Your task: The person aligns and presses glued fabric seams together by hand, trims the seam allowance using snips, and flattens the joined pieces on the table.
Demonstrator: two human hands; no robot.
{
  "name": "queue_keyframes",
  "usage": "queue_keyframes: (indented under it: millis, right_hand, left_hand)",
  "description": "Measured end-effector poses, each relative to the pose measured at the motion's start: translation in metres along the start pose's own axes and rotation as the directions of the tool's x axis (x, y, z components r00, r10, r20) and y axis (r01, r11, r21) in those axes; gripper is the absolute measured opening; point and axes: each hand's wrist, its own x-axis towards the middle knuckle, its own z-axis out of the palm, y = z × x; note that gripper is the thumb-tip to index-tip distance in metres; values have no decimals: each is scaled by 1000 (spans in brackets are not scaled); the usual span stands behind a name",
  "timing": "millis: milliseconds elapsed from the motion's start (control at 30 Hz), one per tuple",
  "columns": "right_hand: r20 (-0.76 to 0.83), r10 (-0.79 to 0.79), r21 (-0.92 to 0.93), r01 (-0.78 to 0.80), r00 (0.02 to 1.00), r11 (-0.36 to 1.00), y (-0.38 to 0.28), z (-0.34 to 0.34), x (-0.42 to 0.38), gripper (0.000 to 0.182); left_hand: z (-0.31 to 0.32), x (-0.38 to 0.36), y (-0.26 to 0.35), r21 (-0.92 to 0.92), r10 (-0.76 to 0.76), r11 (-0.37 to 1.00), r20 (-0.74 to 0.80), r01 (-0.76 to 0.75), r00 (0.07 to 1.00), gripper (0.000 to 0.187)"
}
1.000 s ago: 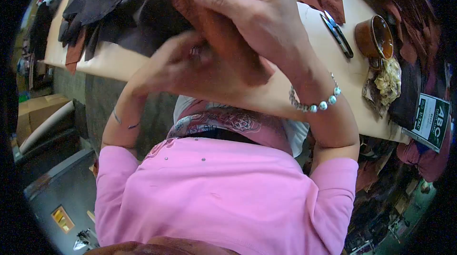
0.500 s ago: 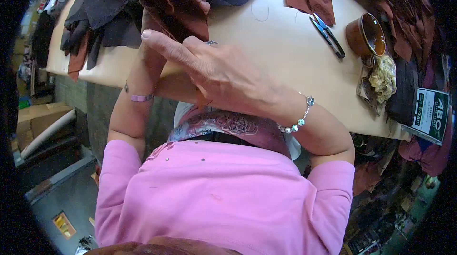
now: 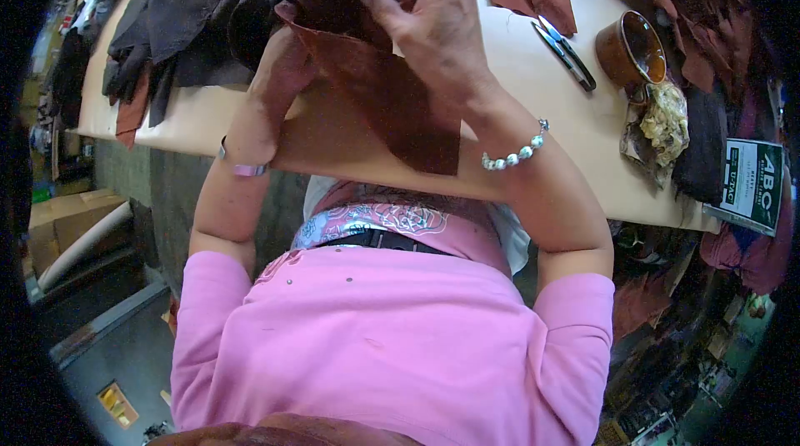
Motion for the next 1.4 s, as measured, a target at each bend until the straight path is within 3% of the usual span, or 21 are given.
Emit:
queue_keyframes:
  millis: [67, 100, 200, 333, 433, 533, 633, 733, 800, 833, 867, 900, 933, 967, 1000, 1067, 1100, 1167, 1267, 1300, 1400]
  right_hand:
    - [-19, 22, 33, -22, 1000, 999, 23, 1, 2, 76]
    - [56, 88, 230, -99, 995, 968, 27, 3, 2, 74]
    - [233, 172, 506, -271, 957, 819, 37, 7, 0, 72]
    - [243, 205, 595, -313, 948, 740, 22, 15, -7, 69]
    - [130, 134, 647, -187, 982, 739, 16, 17, -7, 66]
    - [107, 142, 385, -173, 984, 906, 24, 9, -3, 63]
    - [28, -26, 263, 18, 999, 965, 37, -3, 17, 68]
    - [32, 110, 14, -110, 993, 994, 11, -21, 20, 66]
    - [91, 266, -123, -254, 960, 959, -1, -26, 21, 67]
    - [78, 122, -115, -113, 989, 987, 12, -20, 21, 69]
    - [64, -24, -112, 31, 998, 993, 26, -14, 20, 71]
    - [96, 97, -90, -89, 991, 992, 14, -14, 19, 71]
    - [74, 77, -94, -70, 994, 993, 16, -13, 18, 70]
    - [52, 57, -98, -52, 997, 994, 17, -13, 18, 69]
    - [29, 37, -103, -34, 999, 994, 19, -12, 17, 69]
    - [88, 308, 89, -316, 947, 945, 14, -15, 15, 68]
    - [56, 257, 132, -262, 965, 956, 21, -12, 14, 68]
    - [-12, 153, 214, -147, 988, 966, 41, 0, 16, 67]
    - [-61, 81, 76, -77, 995, 994, 48, 8, 22, 68]
    - [7, 239, 150, -237, 971, 960, 31, 3, 24, 68]
    - [-15, 81, 412, -68, 997, 909, 32, 2, 22, 68]
  left_hand:
    - [-2, -1, 8, 25, -58, 998, -21, 59, 998, 35]
    - [0, 0, 8, 2, -75, 997, -34, 76, 997, 35]
    - [2, 4, 10, -128, -80, 989, -76, 70, 994, 34]
    - [7, 12, 10, -276, -82, 960, -107, 50, 991, 32]
    - [8, 13, 11, -372, -90, 927, -106, 45, 990, 31]
    - [7, 7, 13, -438, -111, 897, -80, 66, 991, 31]
    - [-4, 1, 8, -324, -116, 942, -85, 83, 990, 30]
    - [-33, 4, -8, -74, -100, 993, -108, 92, 989, 31]
    - [-71, 2, 1, -154, -134, 979, -11, 130, 991, 46]
    - [-79, 5, 10, 38, -169, 984, -89, 173, 981, 45]
    - [-79, 9, 8, 46, -144, 987, -164, 153, 976, 42]
    - [-77, 16, 1, 53, -116, 990, -239, 132, 964, 40]
    - [-73, 26, -9, 60, -87, 992, -315, 111, 945, 38]
    - [-52, 39, -47, -267, -65, 962, -433, -59, 899, 40]
    - [-48, 35, -40, -468, -149, 882, -407, -66, 901, 39]
    - [-35, 19, -15, -798, -291, 599, -297, -69, 909, 38]
    - [-29, 12, -12, -872, -346, 489, -225, -30, 911, 30]
    - [-22, 1, 5, -879, -358, 472, -265, -71, 895, 27]
    - [-10, 3, 10, -847, -318, 504, -365, -170, 875, 25]
    - [-8, 5, 8, -826, -292, 522, -405, -210, 867, 25]
    - [-20, 4, -13, -994, -101, 2, -107, -108, 989, 31]
